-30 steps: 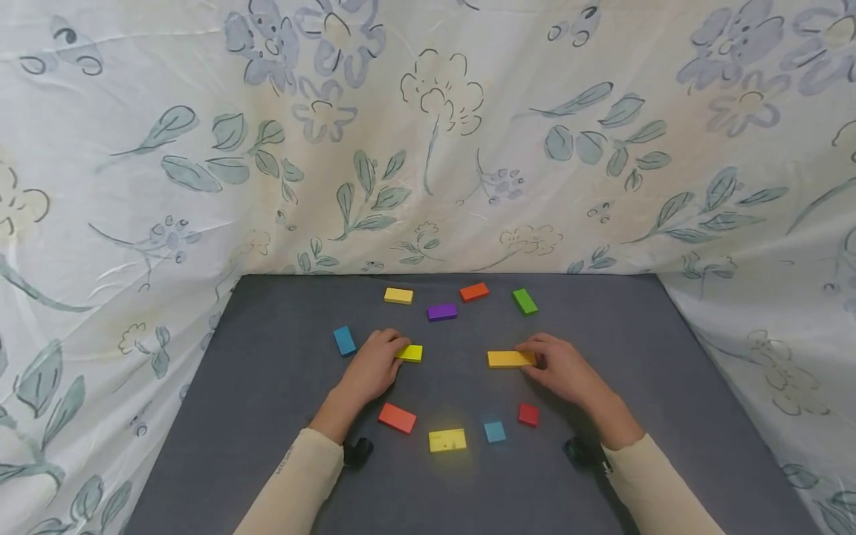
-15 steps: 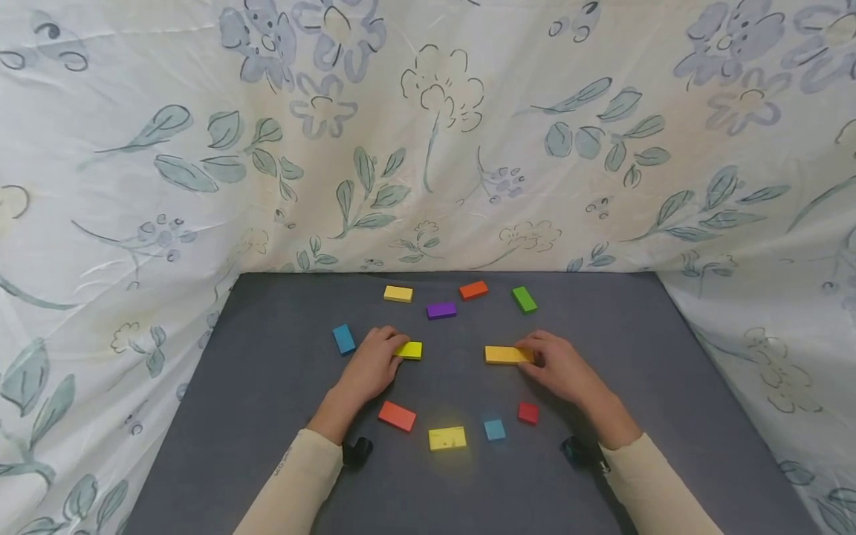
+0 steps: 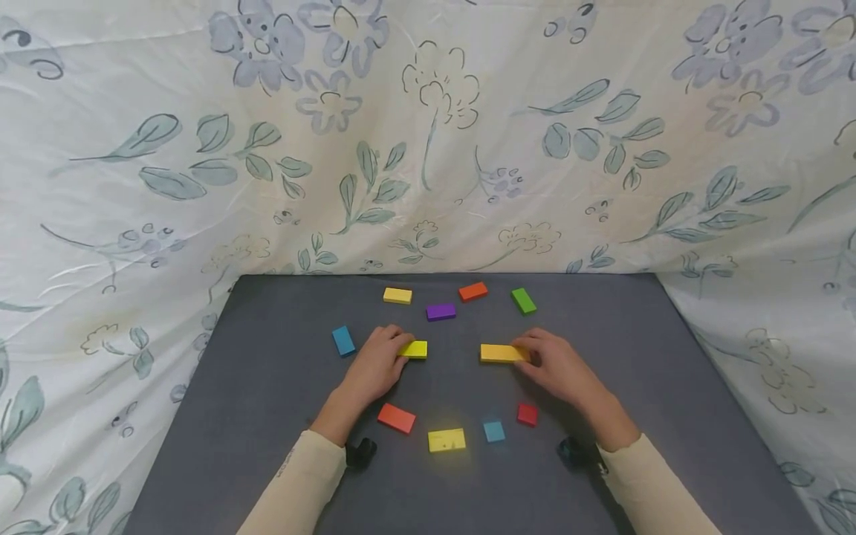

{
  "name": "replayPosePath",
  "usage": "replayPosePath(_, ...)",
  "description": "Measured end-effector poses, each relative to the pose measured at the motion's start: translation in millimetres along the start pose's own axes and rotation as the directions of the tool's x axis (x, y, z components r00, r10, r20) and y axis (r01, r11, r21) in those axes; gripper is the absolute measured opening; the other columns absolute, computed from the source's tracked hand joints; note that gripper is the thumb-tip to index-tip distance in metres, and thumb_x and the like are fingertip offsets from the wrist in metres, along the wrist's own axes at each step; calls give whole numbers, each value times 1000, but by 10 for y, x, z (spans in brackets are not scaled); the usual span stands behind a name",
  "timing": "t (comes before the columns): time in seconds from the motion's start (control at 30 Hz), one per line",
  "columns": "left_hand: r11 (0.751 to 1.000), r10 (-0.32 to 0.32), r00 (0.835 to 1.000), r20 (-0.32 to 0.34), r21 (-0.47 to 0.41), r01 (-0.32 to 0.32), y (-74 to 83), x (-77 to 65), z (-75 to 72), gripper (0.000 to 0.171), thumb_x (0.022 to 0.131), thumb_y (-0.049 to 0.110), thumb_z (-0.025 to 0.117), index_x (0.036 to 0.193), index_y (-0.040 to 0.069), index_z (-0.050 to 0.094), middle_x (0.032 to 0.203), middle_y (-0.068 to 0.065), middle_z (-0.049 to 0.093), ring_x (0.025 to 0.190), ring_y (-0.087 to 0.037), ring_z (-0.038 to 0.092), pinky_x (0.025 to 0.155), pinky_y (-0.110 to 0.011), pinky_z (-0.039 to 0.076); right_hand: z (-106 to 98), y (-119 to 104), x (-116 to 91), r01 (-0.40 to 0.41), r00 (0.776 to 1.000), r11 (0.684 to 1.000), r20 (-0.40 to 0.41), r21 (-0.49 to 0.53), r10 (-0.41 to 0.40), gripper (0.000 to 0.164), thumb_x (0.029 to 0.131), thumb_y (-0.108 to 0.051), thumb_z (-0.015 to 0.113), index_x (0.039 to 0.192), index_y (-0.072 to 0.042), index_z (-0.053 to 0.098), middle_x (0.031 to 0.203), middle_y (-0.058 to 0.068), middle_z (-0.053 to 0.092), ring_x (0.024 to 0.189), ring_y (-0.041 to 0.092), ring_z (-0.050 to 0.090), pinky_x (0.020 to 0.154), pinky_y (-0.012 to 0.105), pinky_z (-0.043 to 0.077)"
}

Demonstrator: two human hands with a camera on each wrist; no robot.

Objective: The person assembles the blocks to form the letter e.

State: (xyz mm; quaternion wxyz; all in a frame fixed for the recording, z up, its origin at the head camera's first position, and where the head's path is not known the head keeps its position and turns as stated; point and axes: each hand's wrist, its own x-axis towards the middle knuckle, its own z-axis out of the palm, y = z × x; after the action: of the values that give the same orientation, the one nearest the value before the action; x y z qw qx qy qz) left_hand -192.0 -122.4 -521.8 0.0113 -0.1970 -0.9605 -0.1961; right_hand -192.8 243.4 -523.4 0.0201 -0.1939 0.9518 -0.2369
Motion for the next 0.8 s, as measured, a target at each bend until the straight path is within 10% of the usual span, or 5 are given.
replayPosePath(0.8,996,70,997,38,-53,-68,133,103,-34,37,102,13,78,138,10,73,129,-8,67,115,-27,59,104,-42,53,-22,-227,65,14,1000,1000,-7,27,-13,38,92,-14,89,128,-9,79,118,3,69,94,19,60,80,40,55)
